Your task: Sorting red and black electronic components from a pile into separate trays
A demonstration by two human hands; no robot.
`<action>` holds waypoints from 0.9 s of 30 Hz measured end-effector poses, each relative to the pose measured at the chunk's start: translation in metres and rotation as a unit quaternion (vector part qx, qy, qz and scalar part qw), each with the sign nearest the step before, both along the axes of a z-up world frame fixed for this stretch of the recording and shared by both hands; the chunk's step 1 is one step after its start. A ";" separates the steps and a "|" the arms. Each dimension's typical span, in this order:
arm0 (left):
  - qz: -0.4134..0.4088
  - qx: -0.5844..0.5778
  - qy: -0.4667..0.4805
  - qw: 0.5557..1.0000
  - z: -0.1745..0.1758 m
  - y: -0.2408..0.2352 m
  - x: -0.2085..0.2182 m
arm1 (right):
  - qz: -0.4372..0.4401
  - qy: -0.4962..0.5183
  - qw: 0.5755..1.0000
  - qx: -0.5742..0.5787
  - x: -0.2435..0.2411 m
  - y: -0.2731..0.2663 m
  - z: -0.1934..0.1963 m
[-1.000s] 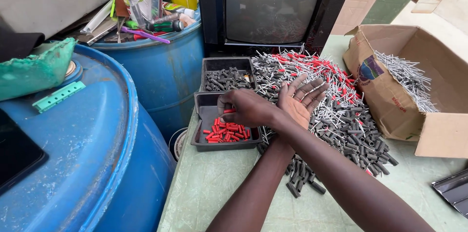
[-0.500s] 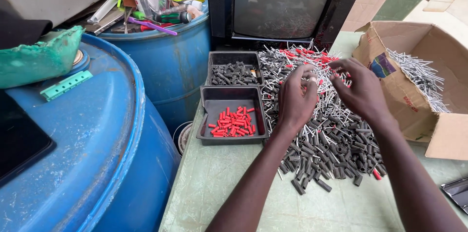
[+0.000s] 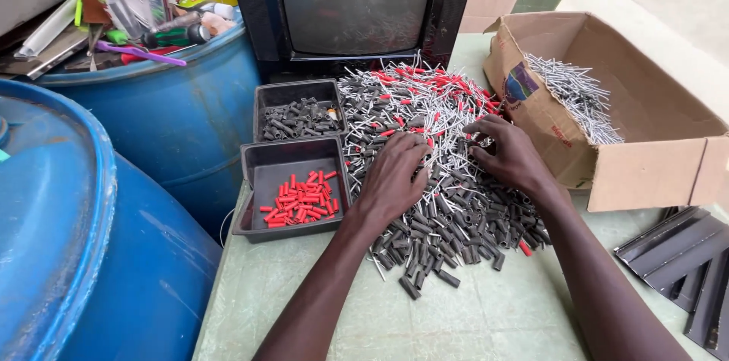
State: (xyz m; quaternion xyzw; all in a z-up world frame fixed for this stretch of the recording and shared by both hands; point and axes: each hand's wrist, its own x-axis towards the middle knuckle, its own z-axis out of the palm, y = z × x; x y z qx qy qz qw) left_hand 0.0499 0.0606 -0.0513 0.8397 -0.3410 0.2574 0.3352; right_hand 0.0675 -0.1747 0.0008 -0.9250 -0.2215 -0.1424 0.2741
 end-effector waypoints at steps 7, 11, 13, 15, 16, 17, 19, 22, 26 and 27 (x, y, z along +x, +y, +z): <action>0.035 0.052 0.013 0.998 0.019 -0.002 -0.019 | 0.086 -0.009 0.996 -0.032 -0.019 0.010 0.020; 0.037 0.059 0.010 0.998 0.019 -0.001 -0.023 | 0.077 -0.037 0.989 -0.117 -0.020 0.011 0.007; 0.038 0.062 0.004 0.997 0.022 -0.001 -0.022 | 0.053 -0.058 0.987 -0.142 -0.011 0.010 0.000; 0.039 0.060 0.002 0.997 0.021 -0.001 -0.023 | 0.029 -0.087 0.985 -0.145 -0.004 0.006 -0.008; 0.038 0.061 0.001 0.997 0.022 -0.001 -0.023 | 0.027 -0.087 0.985 -0.145 -0.007 0.006 -0.006; 0.037 0.059 0.000 0.998 0.022 -0.001 -0.024 | 0.052 -0.087 0.987 -0.127 -0.010 0.006 -0.003; 0.037 0.060 -0.003 0.998 0.024 0.000 -0.025 | 0.078 -0.089 0.987 -0.107 -0.012 0.007 0.001; 0.038 0.062 -0.001 0.997 0.027 -0.001 -0.028 | 0.092 -0.108 0.982 -0.128 -0.008 0.006 -0.002; 0.031 0.041 0.010 0.999 0.024 -0.002 -0.025 | 0.082 -0.127 0.985 -0.087 0.000 0.006 -0.012; 0.028 0.027 0.017 0.999 0.021 -0.001 -0.022 | 0.089 -0.123 0.988 -0.044 0.000 0.008 -0.011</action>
